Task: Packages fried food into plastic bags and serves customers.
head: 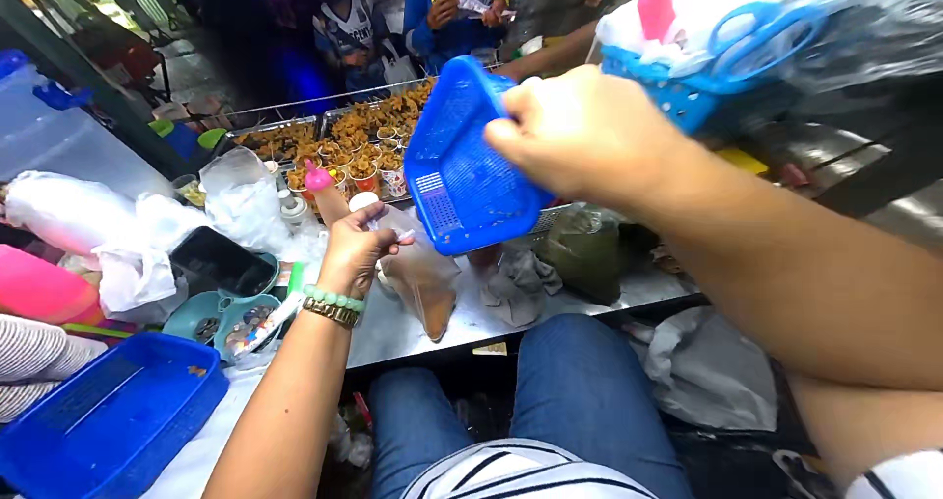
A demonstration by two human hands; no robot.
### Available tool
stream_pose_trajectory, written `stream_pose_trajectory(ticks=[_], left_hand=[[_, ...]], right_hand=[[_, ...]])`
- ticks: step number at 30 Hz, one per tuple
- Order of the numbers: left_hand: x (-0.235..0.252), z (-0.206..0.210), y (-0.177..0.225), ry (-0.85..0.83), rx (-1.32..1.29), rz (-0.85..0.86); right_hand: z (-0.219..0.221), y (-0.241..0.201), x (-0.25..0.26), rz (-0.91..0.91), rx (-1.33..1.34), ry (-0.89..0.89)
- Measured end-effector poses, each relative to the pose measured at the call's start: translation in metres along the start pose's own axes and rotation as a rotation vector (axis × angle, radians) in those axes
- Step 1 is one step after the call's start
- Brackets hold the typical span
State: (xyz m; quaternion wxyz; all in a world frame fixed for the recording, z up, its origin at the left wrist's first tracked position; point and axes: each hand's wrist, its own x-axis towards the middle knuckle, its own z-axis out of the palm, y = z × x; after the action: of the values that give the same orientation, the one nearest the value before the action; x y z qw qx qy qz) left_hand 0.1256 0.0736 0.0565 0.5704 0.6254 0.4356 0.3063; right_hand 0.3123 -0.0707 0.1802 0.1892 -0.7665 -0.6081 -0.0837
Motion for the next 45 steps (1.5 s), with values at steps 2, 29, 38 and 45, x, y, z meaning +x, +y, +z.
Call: stream_pose_trajectory(ticks=[2, 29, 38, 45], left_hand=[[-0.005, -0.008, 0.001, 0.041, -0.107, 0.013], [-0.065, -0.037, 0.088, -0.110, -0.329, 0.453], [-0.091, -0.010, 0.035, -0.123, -0.432, 0.261], [-0.084, -0.012, -0.008, -0.657, -0.020, 0.921]], right_hand=[[0.004, 0.032, -0.008, 0.092, 0.083, -0.012], [0.101, -0.013, -0.019, -0.573, 0.875, 0.180], [0.114, 0.011, -0.038, -0.409, 0.715, -0.191], [0.112, 0.008, -0.080, -0.689, 0.998, 0.214]])
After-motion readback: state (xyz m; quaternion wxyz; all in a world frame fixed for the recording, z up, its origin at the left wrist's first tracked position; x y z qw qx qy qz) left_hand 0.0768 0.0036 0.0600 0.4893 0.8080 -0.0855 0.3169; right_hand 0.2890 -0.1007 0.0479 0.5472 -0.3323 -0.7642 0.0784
